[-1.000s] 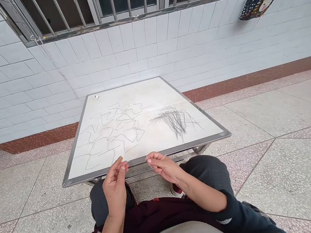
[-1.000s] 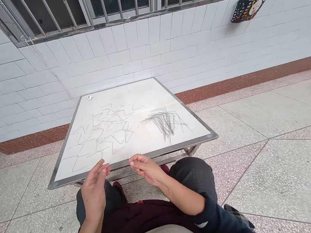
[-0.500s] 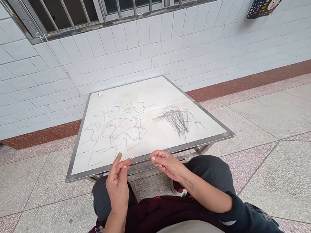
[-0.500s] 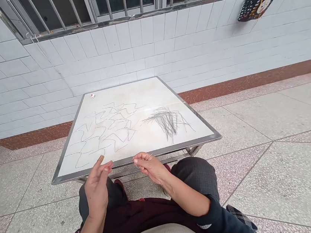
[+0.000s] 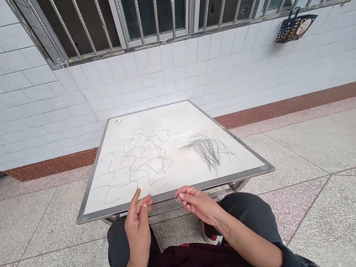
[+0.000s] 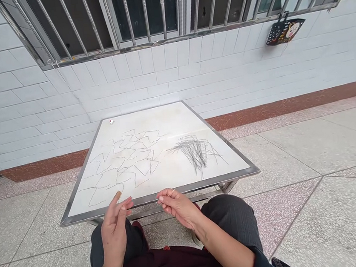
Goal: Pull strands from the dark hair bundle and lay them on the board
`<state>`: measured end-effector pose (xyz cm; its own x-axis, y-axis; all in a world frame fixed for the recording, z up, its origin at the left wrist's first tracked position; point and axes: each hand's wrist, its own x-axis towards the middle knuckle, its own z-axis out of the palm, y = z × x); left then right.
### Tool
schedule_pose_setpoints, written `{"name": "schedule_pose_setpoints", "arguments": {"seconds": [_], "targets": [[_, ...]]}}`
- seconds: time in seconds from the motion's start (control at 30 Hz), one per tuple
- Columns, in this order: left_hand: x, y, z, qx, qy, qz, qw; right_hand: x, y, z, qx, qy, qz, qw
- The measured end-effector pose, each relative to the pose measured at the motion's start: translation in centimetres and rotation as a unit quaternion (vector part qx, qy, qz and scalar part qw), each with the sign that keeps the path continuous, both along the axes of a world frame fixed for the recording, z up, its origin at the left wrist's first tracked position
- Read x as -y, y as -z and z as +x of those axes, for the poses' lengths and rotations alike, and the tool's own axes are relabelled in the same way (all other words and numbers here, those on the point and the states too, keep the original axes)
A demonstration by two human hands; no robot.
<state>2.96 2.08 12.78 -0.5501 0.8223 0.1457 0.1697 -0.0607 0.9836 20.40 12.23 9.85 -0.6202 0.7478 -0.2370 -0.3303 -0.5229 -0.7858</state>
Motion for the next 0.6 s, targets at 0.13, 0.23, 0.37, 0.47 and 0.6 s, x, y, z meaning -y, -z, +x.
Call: {"name": "schedule_pose_setpoints", "arguments": {"seconds": [0.13, 0.23, 0.37, 0.47, 0.6], "targets": [[0.1, 1.7, -0.9, -0.03, -0.024, -0.001, 0.999, -1.9, -0.8, 0.1, 0.016, 0.028, 0.026, 0.999], [0.9, 4.2, -2.0, -0.082, -0.034, -0.024, 0.996, -4.1, -2.4, 0.5, 0.027, 0.028, 0.072, 0.997], [2.1, 7.7, -3.8, -0.136, -0.008, -0.059, 0.989, -7.4, -5.4, 1.2, 0.032, -0.011, 0.145, 0.989], [2.6, 9.5, -5.3, -0.164, -0.018, -0.06, 0.984, -10.6, -7.3, 1.1, 0.052, -0.015, 0.191, 0.98], [2.4, 11.1, -6.9, -0.207, -0.03, -0.056, 0.976, -15.7, -8.3, -0.6, 0.08, 0.062, 0.218, 0.971]]}}
